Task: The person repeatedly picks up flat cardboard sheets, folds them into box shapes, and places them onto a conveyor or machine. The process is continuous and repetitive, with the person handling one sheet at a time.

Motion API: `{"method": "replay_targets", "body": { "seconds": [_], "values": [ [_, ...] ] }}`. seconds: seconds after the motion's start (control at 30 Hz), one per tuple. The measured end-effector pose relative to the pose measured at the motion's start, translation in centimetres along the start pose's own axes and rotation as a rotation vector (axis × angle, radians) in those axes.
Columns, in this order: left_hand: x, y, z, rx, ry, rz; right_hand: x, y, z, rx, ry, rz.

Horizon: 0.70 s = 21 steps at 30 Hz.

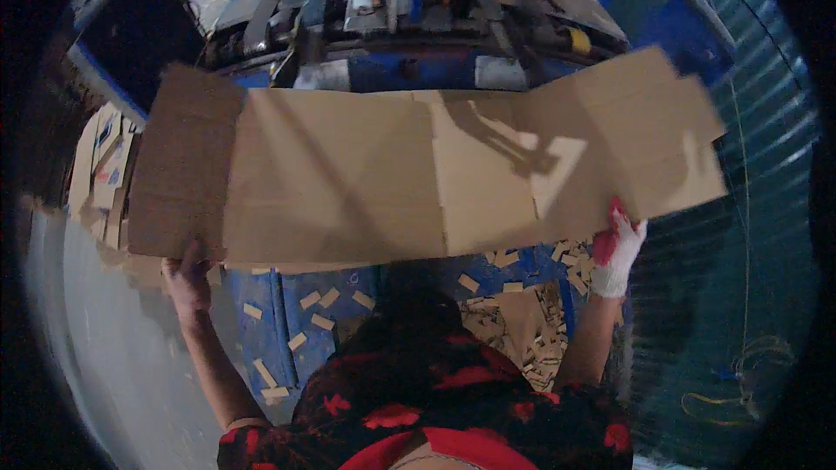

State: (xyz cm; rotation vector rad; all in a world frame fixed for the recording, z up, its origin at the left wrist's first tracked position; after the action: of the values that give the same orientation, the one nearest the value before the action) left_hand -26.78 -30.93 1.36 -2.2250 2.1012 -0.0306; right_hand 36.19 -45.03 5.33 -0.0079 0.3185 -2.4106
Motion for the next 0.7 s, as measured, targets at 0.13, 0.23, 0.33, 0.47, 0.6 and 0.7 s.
{"method": "replay_targets", "body": {
  "seconds": [0.13,0.23,0.33,0.47,0.6,0.7],
  "values": [
    [3.4,-6.1,1.4,-0.806,-0.421,0.086,4.9,-4.4,0.7,0.897,0.176,0.528],
    [3.7,-10.1,3.1,-0.71,-0.269,0.207,7.9,-8.7,-1.3,1.326,0.659,1.068],
    [3.5,-13.1,2.8,-0.912,-0.396,0.297,8.1,-10.1,-2.6,1.675,0.673,1.305],
    [0.9,-16.0,1.3,-0.966,-0.568,0.375,5.0,-10.7,-3.0,1.605,0.943,1.206],
    [-5.1,-18.3,1.4,-0.935,-0.61,0.395,-0.4,-13.2,-5.6,1.532,1.027,1.072],
    [-8.5,-20.0,2.0,-0.985,-0.667,0.381,-4.2,-14.2,-7.2,1.487,1.133,0.919]
  ]
}}
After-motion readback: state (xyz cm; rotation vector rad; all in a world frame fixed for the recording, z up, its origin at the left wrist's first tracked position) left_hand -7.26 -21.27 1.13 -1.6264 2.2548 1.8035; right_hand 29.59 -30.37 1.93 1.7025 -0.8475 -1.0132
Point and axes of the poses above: each hand's wrist, its own x-axis away from the middle knuckle, its own y-axis out of the back of the hand, z = x × y, the point moved 1 cm from there along -x, towards the middle knuckle, and after that the axes turned 10 degrees about z, right-handed, at the moved point
